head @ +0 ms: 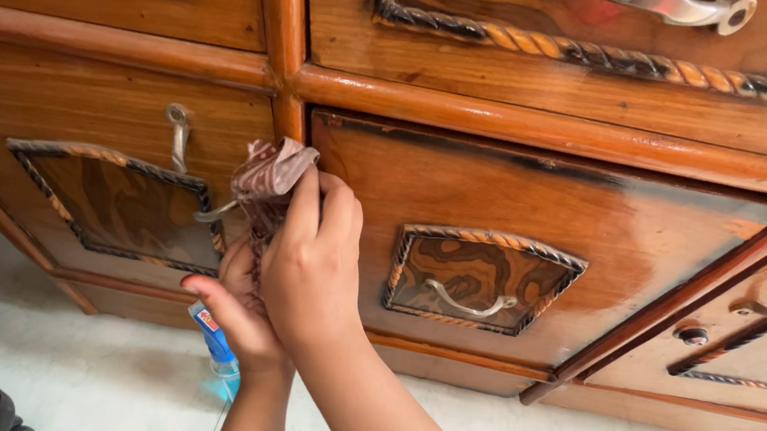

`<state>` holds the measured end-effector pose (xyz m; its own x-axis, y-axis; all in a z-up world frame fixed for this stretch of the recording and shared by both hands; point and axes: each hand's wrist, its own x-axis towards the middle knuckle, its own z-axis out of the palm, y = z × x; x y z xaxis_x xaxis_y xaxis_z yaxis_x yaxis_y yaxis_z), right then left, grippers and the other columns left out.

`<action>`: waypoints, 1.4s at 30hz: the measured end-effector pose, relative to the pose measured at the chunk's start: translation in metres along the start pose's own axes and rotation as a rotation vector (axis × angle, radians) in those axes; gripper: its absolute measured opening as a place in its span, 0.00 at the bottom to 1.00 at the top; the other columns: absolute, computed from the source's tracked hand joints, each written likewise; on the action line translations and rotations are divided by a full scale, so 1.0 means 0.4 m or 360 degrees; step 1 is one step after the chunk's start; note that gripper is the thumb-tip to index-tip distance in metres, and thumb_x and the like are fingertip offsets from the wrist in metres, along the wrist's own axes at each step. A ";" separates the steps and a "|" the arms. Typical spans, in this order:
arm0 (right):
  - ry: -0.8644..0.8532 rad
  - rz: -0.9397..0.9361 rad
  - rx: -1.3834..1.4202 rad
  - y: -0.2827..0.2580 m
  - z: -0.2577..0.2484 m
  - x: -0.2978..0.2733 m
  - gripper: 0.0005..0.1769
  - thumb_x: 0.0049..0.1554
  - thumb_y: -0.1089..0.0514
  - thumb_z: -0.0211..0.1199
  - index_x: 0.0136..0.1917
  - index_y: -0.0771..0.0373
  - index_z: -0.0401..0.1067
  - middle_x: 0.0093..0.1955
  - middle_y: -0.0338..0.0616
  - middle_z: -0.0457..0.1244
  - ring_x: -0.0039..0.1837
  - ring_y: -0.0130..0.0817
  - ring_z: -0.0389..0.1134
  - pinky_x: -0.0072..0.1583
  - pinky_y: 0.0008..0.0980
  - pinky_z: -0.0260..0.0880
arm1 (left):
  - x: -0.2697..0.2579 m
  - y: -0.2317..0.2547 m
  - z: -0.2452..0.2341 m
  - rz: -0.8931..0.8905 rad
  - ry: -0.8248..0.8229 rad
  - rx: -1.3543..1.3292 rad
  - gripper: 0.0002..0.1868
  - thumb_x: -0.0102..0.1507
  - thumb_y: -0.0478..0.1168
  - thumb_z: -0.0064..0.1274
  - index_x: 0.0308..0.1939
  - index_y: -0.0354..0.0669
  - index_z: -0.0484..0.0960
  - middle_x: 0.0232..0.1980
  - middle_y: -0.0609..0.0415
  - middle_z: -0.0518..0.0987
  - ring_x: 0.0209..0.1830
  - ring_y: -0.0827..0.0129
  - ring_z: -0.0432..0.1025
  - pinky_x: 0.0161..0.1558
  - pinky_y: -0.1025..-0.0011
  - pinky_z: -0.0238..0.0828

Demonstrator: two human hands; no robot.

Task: The person wipes the surfaces and handles of a wooden dresser using a cloth and spray cleaner.

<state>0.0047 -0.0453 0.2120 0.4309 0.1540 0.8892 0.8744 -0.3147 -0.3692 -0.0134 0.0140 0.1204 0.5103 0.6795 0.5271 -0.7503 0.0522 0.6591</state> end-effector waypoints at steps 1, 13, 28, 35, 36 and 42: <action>-0.0002 0.0014 0.0012 0.005 0.003 -0.015 0.30 0.54 0.72 0.58 0.71 0.75 0.63 0.63 0.61 0.59 0.64 0.59 0.62 0.66 0.48 0.66 | 0.000 0.002 -0.009 -0.0061 0.0025 -0.0006 0.58 0.66 0.80 0.18 0.61 0.24 0.75 0.59 0.46 0.77 0.61 0.63 0.67 0.69 0.65 0.57; -0.0316 0.0101 -0.0029 0.089 0.041 -0.221 0.21 0.49 0.71 0.60 0.57 0.74 0.69 0.56 0.63 0.59 0.58 0.60 0.62 0.60 0.49 0.67 | -0.001 0.017 -0.028 0.0087 -0.0005 0.0274 0.54 0.72 0.73 0.13 0.62 0.25 0.78 0.68 0.40 0.76 0.70 0.53 0.68 0.77 0.57 0.58; -0.1314 -0.0624 -0.0601 0.265 0.039 -0.442 0.07 0.47 0.61 0.61 0.40 0.64 0.77 0.52 0.50 0.61 0.55 0.48 0.62 0.55 0.44 0.65 | 0.001 0.036 -0.026 0.0109 -0.0061 0.0372 0.53 0.72 0.72 0.12 0.61 0.26 0.78 0.66 0.40 0.77 0.70 0.50 0.71 0.76 0.53 0.63; -0.0955 -0.1162 -0.0714 0.281 -0.046 -0.281 0.21 0.49 0.57 0.60 0.52 0.72 0.77 0.63 0.55 0.62 0.64 0.52 0.65 0.62 0.46 0.68 | 0.023 0.024 -0.029 0.0108 -0.0053 0.0306 0.54 0.72 0.72 0.13 0.60 0.26 0.79 0.65 0.40 0.77 0.69 0.51 0.72 0.75 0.53 0.64; -0.0823 -0.1185 -0.0730 0.273 -0.056 -0.233 0.22 0.50 0.57 0.60 0.54 0.72 0.77 0.64 0.56 0.62 0.64 0.52 0.65 0.62 0.47 0.68 | 0.021 0.023 -0.030 0.0105 -0.0053 0.0314 0.54 0.72 0.73 0.13 0.61 0.26 0.79 0.65 0.40 0.77 0.68 0.51 0.72 0.75 0.54 0.64; -0.0130 -0.0974 -0.0970 0.165 -0.100 0.014 0.23 0.59 0.61 0.61 0.66 0.69 0.74 0.67 0.51 0.60 0.66 0.50 0.64 0.65 0.44 0.69 | 0.021 0.030 -0.028 0.0097 -0.0106 0.0289 0.54 0.71 0.73 0.12 0.62 0.26 0.78 0.66 0.39 0.76 0.69 0.51 0.70 0.75 0.55 0.62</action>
<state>0.0560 -0.1026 0.2034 -0.0410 0.5197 0.8533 0.6962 -0.5977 0.3975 -0.0227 0.0286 0.1267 0.4976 0.6270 0.5993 -0.6956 -0.1242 0.7076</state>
